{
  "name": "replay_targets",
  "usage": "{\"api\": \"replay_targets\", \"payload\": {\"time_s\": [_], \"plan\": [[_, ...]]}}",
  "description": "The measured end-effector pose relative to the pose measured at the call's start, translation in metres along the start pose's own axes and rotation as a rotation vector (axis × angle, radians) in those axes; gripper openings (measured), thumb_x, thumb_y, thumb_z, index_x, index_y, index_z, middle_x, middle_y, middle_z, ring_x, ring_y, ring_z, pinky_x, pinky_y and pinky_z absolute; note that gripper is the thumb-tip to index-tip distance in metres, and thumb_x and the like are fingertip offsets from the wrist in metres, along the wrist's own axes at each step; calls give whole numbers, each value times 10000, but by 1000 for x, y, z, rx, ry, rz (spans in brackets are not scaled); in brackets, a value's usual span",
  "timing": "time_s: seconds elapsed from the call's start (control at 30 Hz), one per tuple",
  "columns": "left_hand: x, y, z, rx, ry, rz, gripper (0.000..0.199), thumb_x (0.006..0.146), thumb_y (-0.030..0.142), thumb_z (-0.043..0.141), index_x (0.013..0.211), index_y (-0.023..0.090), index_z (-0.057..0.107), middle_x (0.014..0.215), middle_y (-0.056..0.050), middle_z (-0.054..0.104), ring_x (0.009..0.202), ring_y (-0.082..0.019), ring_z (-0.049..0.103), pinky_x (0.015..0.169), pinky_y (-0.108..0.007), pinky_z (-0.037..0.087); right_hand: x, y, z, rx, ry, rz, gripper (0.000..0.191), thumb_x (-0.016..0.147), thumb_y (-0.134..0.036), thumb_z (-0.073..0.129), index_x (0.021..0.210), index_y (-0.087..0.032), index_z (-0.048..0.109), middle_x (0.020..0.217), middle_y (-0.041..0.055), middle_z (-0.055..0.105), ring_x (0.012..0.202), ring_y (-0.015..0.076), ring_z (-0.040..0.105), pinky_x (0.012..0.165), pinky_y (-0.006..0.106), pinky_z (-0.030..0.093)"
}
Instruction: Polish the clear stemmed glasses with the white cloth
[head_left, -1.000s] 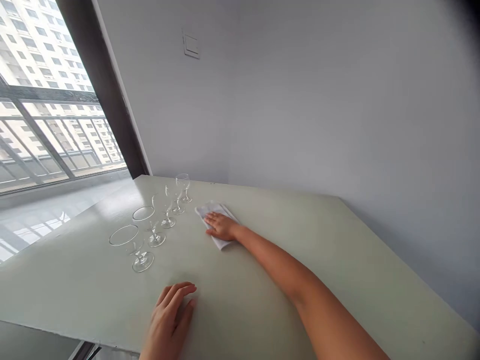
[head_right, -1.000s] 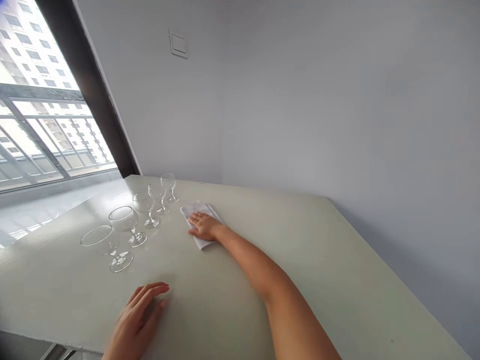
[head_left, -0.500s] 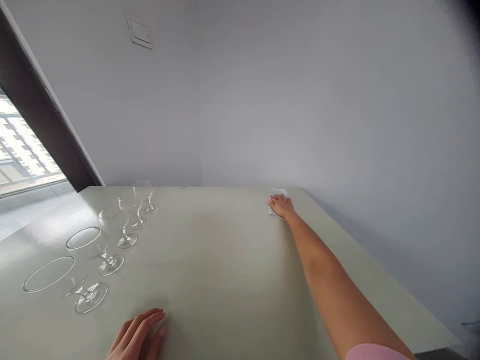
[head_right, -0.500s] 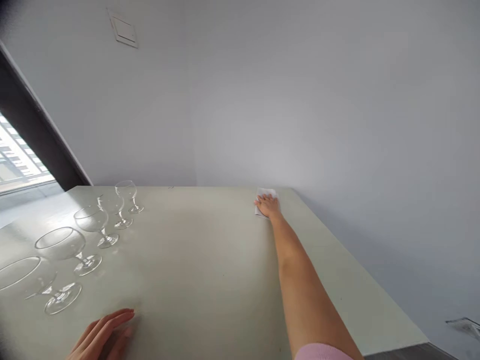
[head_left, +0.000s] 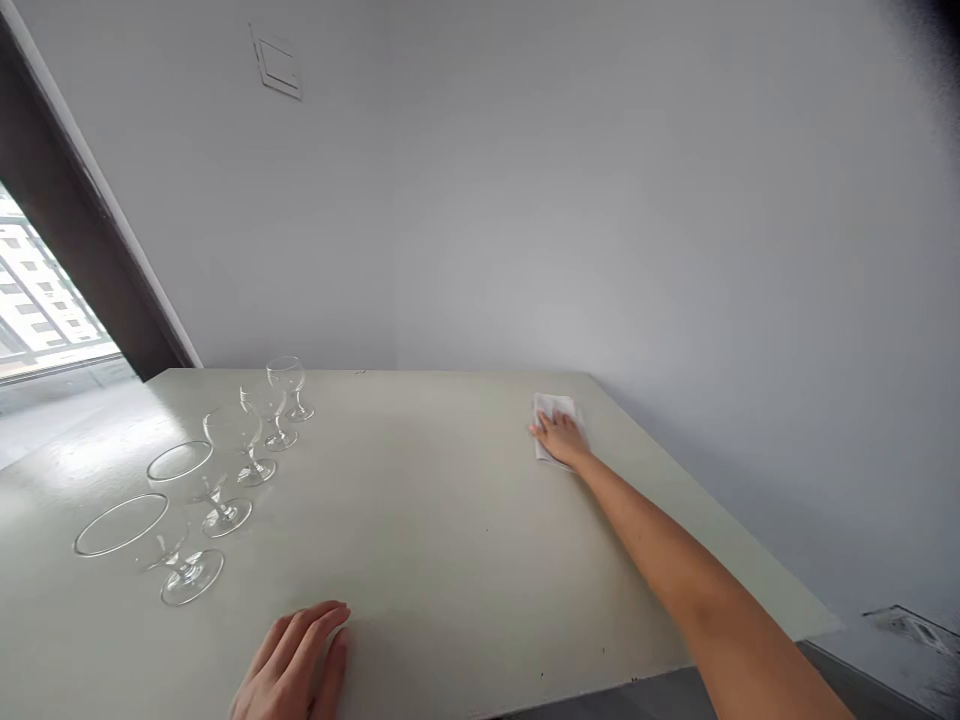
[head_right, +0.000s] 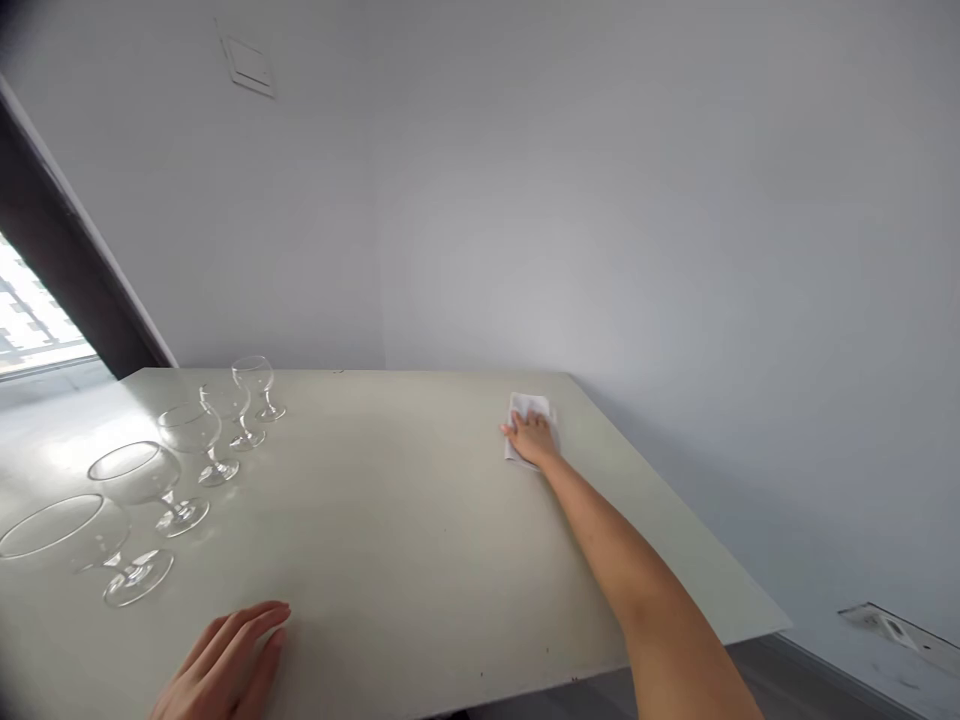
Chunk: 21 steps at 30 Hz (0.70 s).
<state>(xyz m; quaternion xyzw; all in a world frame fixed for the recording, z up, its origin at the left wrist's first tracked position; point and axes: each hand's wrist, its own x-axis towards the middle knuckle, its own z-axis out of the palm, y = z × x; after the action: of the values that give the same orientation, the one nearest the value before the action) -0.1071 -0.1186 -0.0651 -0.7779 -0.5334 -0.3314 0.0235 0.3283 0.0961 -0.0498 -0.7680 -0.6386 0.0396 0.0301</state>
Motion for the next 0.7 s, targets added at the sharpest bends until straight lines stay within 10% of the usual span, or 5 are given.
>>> {"api": "replay_targets", "payload": {"time_s": [0.33, 0.5, 0.7], "plan": [[-3, 11, -3, 65, -14, -214, 197, 840, 344, 420, 907, 265, 587, 967, 18, 636, 774, -126, 614, 627, -202, 440, -116, -163, 13, 143, -122, -770, 699, 816, -647, 298, 1378, -231, 284, 1476, 62, 153, 1340, 299, 70, 1081, 392, 86], [-2, 10, -6, 20, -29, -282, 184, 844, 337, 424, 906, 267, 583, 961, 22, 630, 774, -120, 603, 613, -192, 425, -200, -145, -1, 247, -209, -1073, 645, 844, -583, 332, 1390, -253, 238, 1488, 53, 17, 1351, 273, -9, 1094, 431, 51], [-7, 18, -9, -261, 37, -434, 193, 810, 354, 469, 930, 261, 589, 929, -5, 608, 761, -139, 577, 602, -217, 442, -236, -60, -2, 175, -156, -943, 541, 868, -485, 387, 1373, -346, 253, 1475, -28, 134, 1346, 246, 135, 1090, 416, 169]]}}
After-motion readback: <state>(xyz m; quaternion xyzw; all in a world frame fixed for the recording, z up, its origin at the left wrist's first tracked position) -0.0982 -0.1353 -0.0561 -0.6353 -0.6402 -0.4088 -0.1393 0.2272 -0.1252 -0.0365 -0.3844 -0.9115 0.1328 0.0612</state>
